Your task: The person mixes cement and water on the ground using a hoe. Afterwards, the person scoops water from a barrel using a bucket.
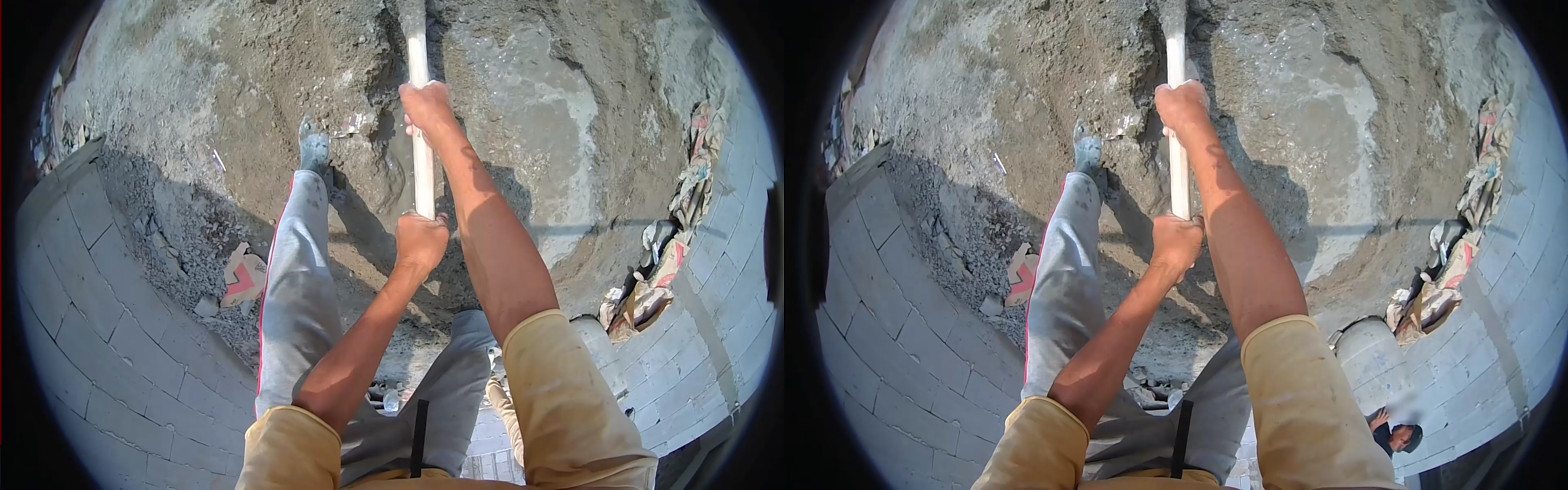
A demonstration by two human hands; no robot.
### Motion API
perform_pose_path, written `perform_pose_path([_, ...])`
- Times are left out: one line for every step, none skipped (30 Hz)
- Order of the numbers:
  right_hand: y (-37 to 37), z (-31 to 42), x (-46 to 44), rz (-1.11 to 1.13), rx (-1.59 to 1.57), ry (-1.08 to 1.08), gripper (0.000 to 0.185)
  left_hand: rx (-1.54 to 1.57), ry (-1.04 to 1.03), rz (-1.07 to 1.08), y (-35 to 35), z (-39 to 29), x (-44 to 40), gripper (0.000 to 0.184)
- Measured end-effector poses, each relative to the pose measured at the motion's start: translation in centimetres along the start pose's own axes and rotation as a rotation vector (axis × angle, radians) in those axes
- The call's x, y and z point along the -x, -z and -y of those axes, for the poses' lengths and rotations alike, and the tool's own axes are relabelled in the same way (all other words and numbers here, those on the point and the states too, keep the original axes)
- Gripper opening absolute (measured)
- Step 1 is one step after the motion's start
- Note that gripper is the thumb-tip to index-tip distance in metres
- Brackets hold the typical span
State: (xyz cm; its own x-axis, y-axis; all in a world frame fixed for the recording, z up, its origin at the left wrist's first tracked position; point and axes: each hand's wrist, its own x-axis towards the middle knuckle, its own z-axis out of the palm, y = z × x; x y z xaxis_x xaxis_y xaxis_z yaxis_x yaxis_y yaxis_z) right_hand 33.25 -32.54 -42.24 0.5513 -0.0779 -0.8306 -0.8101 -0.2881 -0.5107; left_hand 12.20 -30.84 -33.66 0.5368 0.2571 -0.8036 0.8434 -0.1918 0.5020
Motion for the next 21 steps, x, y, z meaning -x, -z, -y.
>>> perform_pose_path([-0.5,-2.4,0.5,0.043,-0.008,-0.125,0.034,0.026,0.134,0.061,-0.6,2.2,1.0,0.023])
perform_pose_path([-0.9,-4.2,1.2,0.092,-0.014,-0.244,0.035,0.056,0.267,0.114,-0.5,3.4,1.6,0.026])
perform_pose_path([-1.5,-5.9,0.8,0.105,-0.006,-0.244,0.035,0.062,0.274,0.102,0.2,3.9,2.1,0.026])
perform_pose_path([-1.8,-7.7,0.2,0.095,-0.044,-0.243,0.036,0.082,0.291,0.146,1.0,4.4,2.4,0.034])
perform_pose_path([-1.6,-8.9,0.0,0.075,-0.084,-0.248,0.036,0.1,0.309,0.201,1.5,4.8,2.6,0.043])
perform_pose_path([-1.2,-7.8,1.0,0.082,-0.085,-0.264,0.037,0.223,0.442,0.354,3.1,3.0,2.3,0.069])
perform_pose_path([-0.8,-7.2,0.9,0.077,-0.084,-0.279,0.037,0.31,0.445,0.332,3.5,3.3,1.0,0.078])
perform_pose_path([-0.5,-6.9,0.0,0.122,-0.062,-0.305,0.036,0.395,0.448,0.304,4.1,3.5,-0.7,0.089])
perform_pose_path([-0.5,-6.4,-0.5,0.173,-0.039,-0.324,0.034,0.347,0.379,0.306,5.4,3.2,-3.1,0.098])
perform_pose_path([-0.4,-5.6,-0.3,0.18,-0.035,-0.349,0.034,0.322,0.355,0.126,5.9,3.5,-5.8,0.095])
perform_pose_path([-0.5,-5.2,-0.3,0.184,-0.034,-0.354,0.034,0.398,0.29,-0.009,6.3,5.3,-9.5,0.086])
perform_pose_path([-0.6,-5.1,-0.3,0.176,-0.023,-0.37,0.034,0.419,0.315,-0.106,7.2,5.9,-12.9,0.074])
perform_pose_path([-0.5,-5.1,-0.3,0.165,-0.014,-0.386,0.034,0.517,0.454,-0.148,8.3,5.4,-16.2,0.067])
perform_pose_path([-0.4,-5.0,-0.2,0.186,-0.027,-0.379,0.035,0.683,0.524,-0.146,9.1,6.3,-19.8,0.062])
perform_pose_path([-0.3,-5.2,-0.4,0.188,-0.026,-0.395,0.035,0.732,0.606,-0.205,9.5,5.4,-22.2,0.059])
perform_pose_path([-0.3,-5.5,-0.7,0.224,-0.025,-0.391,0.033,0.741,0.642,-0.224,9.7,5.4,-24.3,0.05])
perform_pose_path([-0.3,-5.8,-0.9,0.261,-0.023,-0.388,0.03,0.735,0.657,-0.227,9.9,5.0,-25.1,0.05])
perform_pose_path([-0.6,-6.2,-1.0,0.219,-0.017,-0.381,0.025,0.669,0.674,-0.238,10.0,4.3,-25.6,0.042])
perform_pose_path([-0.7,-6.3,-0.9,0.213,-0.016,-0.399,0.025,0.602,0.69,-0.243,9.4,4.9,-26.6,0.035])
perform_pose_path([-0.6,-6.1,-0.9,0.209,-0.019,-0.392,0.023,0.598,0.703,-0.234,9.2,5.5,-27.6,0.035])
perform_pose_path([-0.7,-6.2,-0.7,0.205,-0.022,-0.382,0.022,0.682,0.751,-0.201,9.5,7.1,-29.5,0.029])
